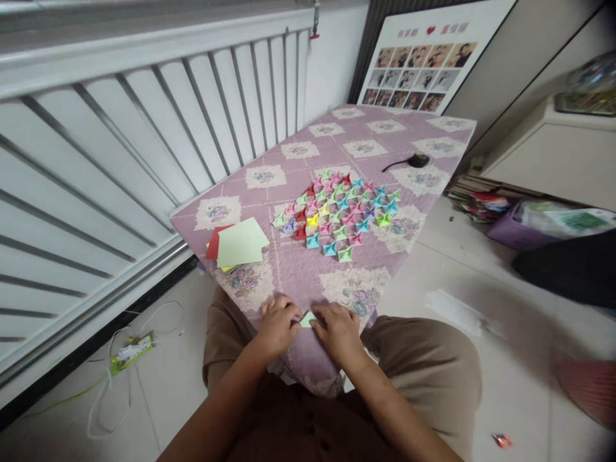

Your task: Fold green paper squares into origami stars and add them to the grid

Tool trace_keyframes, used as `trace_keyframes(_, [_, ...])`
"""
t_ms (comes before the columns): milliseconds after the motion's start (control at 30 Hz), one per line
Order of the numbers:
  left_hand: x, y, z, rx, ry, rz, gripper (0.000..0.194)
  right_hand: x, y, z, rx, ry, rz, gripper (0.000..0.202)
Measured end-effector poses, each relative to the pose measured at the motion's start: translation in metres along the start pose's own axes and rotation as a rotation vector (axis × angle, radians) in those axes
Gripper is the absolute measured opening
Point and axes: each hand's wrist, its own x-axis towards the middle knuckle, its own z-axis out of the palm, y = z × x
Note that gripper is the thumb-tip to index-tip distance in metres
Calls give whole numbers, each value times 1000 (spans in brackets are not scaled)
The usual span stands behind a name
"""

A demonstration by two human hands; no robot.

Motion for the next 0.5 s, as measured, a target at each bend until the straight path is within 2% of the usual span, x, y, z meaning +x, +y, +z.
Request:
trace_keyframes(233, [-7,2,6,-44,68,-15,20,2,-8,-2,53,-26,37,7])
trace_keyframes(500, [-15,5,8,-58,150,29,15,-2,-8,0,148,-31,24,6])
